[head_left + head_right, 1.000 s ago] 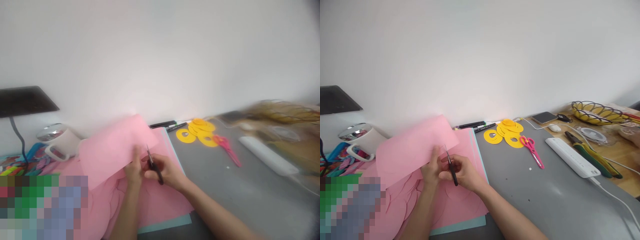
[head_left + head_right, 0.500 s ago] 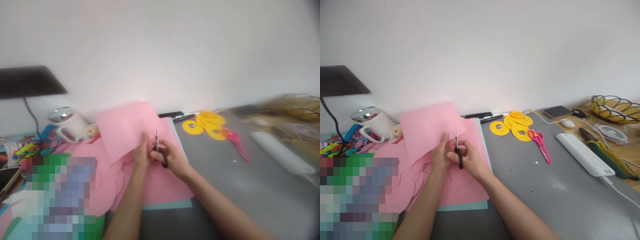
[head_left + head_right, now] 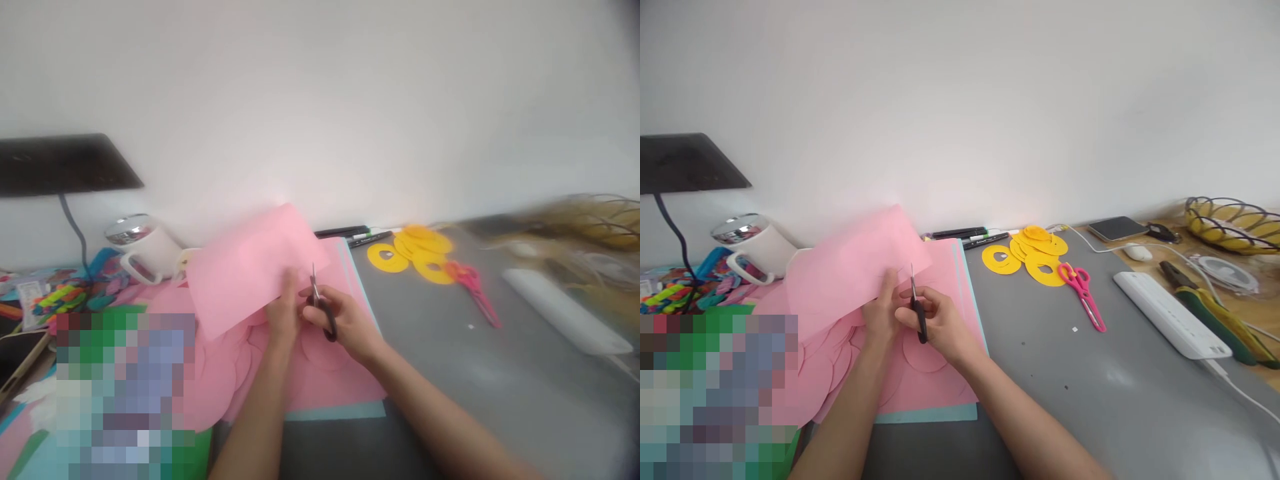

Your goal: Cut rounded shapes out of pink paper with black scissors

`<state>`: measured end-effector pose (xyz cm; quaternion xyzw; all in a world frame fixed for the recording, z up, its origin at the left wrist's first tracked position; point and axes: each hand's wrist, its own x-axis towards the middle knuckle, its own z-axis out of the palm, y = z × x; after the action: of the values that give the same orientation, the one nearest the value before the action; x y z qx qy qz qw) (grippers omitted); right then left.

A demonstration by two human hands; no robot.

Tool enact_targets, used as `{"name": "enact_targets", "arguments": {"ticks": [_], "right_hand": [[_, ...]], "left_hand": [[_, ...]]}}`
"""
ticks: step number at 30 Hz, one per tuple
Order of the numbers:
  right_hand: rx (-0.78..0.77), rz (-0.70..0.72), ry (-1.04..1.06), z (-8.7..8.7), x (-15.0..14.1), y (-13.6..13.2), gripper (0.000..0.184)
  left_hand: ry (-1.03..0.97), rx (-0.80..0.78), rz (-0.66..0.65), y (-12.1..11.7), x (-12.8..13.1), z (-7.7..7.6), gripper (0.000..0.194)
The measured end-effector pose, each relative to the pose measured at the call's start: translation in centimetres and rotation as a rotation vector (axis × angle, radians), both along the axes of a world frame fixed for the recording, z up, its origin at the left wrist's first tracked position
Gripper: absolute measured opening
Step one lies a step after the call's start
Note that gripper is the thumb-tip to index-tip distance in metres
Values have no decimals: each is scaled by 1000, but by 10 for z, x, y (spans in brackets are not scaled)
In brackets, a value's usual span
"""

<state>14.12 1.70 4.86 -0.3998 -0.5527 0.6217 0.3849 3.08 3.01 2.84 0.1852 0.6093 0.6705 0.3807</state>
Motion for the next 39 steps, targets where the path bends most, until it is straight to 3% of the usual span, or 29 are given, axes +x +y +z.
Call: {"name": "enact_targets", "arguments": {"ticks": [5, 11, 18, 29, 34, 39], "right_hand": [[-12, 35, 79, 4, -2, -1, 35], [32, 42, 157, 6, -3, -2, 32], [-5, 25, 183, 4, -4, -3, 36], [-74, -68, 137, 2, -7, -5, 34], [-77, -55, 162, 5, -1, -1, 45], [-63, -65, 172, 8, 0, 0, 39]], "left_hand": [[102, -59, -7, -3, -2, 1, 37], [219, -3, 32, -3, -1, 1, 40], [145, 31, -5, -6, 0, 0, 41], [-27, 11, -13, -9, 10, 20, 46], [-44, 52, -92, -7, 7, 14, 40], [-70, 84, -217, -8, 8, 6, 40]]}}
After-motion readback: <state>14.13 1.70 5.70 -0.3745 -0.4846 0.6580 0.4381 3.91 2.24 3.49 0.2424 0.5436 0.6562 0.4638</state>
